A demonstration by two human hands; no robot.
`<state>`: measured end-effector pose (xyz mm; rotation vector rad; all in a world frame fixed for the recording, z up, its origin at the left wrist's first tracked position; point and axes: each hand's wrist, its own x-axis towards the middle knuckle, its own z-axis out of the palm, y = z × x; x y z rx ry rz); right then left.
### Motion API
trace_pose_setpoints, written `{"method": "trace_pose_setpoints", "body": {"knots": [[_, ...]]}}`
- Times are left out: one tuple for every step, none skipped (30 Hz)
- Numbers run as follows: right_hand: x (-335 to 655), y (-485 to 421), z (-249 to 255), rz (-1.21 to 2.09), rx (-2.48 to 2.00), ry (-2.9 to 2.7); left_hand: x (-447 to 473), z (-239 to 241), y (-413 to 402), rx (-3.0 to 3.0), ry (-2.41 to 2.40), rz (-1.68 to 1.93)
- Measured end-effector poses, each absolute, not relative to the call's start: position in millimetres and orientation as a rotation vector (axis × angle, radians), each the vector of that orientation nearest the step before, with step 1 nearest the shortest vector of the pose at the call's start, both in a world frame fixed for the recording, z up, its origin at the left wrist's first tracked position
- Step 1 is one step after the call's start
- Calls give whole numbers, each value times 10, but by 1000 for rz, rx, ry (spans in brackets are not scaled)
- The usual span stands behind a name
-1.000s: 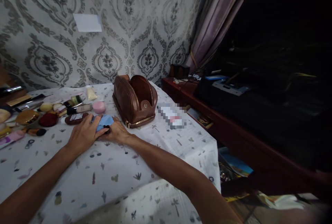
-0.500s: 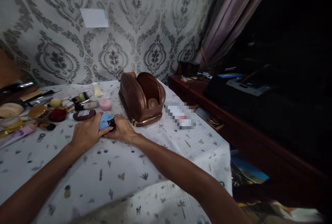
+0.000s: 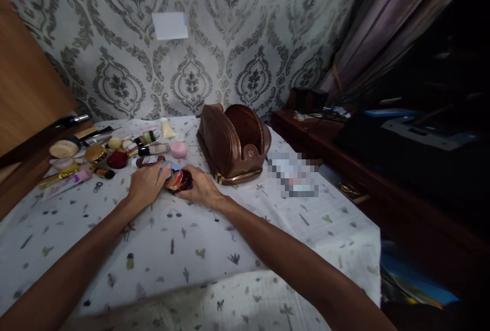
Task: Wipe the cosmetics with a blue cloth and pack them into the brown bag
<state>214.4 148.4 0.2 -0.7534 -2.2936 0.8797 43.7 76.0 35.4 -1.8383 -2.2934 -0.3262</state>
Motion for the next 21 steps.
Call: {"method": "trace_pose_setpoints", "body": {"knots": [[2142,1483,-2,899,-734,-2277,400,346,769,-1838,-2313,-390],[2140,1483,-7,912,-720,-2259,366,339,777,-1837,-2332,-458],[2136,1486,-15,917,-704,-2243,336,333,785,-1836,-2348,-536],[2131,1490,-23,913,-683,-2232,311,328,793,-1848,-2352,-629],[2125,1496,-33,900,-650,-2227,292,324,800,-1881,-2337,-740],[2119,1503,-43,883,-612,-2225,279,321,807,-1929,-2301,-871],[2112,1510,-53,865,-574,-2227,271,319,814,-1991,-2250,-1016],[2106,1517,-62,848,-541,-2231,267,318,819,-2062,-2194,-1159],[2100,1522,-71,832,-519,-2233,268,319,823,-2141,-2151,-1281],[2096,1525,-77,821,-509,-2235,272,322,826,-2214,-2132,-1371],[2092,1528,-81,816,-507,-2234,277,327,826,-2273,-2137,-1428],[2091,1529,-84,817,-507,-2232,284,332,824,-2323,-2150,-1450],[2090,1530,-84,823,-507,-2231,290,337,821,-2361,-2157,-1447],[2091,1530,-83,833,-506,-2229,294,340,817,-2386,-2145,-1435],[2092,1531,-80,843,-505,-2227,297,341,814,-2397,-2115,-1429],[2094,1531,-76,853,-505,-2225,297,337,811,-2402,-2073,-1432],[2095,1532,-71,860,-504,-2223,295,331,810,-2407,-2031,-1440],[2096,1532,-65,868,-502,-2221,293,323,809,-2410,-1990,-1456],[2097,1531,-58,876,-502,-2220,291,315,808,-2411,-1950,-1479],[2096,1529,-49,883,-504,-2222,291,308,807,-2412,-1913,-1501],[2096,1525,-40,888,-510,-2223,294,304,805,-2416,-1875,-1520]]}}
